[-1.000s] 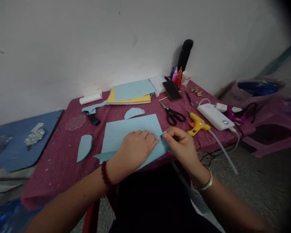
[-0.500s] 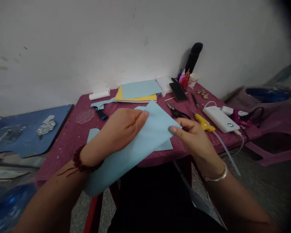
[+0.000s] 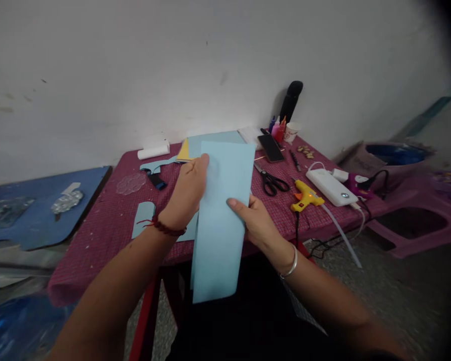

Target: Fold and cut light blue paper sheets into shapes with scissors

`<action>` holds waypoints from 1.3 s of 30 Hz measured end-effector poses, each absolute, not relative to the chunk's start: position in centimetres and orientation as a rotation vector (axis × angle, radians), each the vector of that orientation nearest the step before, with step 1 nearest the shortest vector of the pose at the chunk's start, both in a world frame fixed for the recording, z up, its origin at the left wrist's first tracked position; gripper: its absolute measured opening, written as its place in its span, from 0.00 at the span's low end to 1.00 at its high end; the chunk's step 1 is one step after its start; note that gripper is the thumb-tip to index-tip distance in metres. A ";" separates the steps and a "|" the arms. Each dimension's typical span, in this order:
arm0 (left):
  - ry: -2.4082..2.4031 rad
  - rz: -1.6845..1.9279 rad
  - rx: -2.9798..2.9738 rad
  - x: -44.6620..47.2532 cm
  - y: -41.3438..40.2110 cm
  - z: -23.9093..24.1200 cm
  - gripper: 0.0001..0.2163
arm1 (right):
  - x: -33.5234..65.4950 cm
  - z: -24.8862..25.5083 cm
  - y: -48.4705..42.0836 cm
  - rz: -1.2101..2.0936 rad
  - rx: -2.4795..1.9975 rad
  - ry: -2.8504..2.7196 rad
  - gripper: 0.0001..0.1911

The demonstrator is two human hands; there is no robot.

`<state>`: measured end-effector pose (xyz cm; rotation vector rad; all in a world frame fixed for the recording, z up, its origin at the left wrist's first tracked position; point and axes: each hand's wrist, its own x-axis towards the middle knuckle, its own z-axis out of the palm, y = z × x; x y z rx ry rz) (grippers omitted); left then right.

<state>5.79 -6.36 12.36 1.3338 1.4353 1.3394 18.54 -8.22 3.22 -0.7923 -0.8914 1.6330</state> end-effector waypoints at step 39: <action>1.461 1.221 1.427 4.0 -8.9 0.9 0.16 | 17.5 -0.3 -8.4 1.632 -0.940 -0.791 0.18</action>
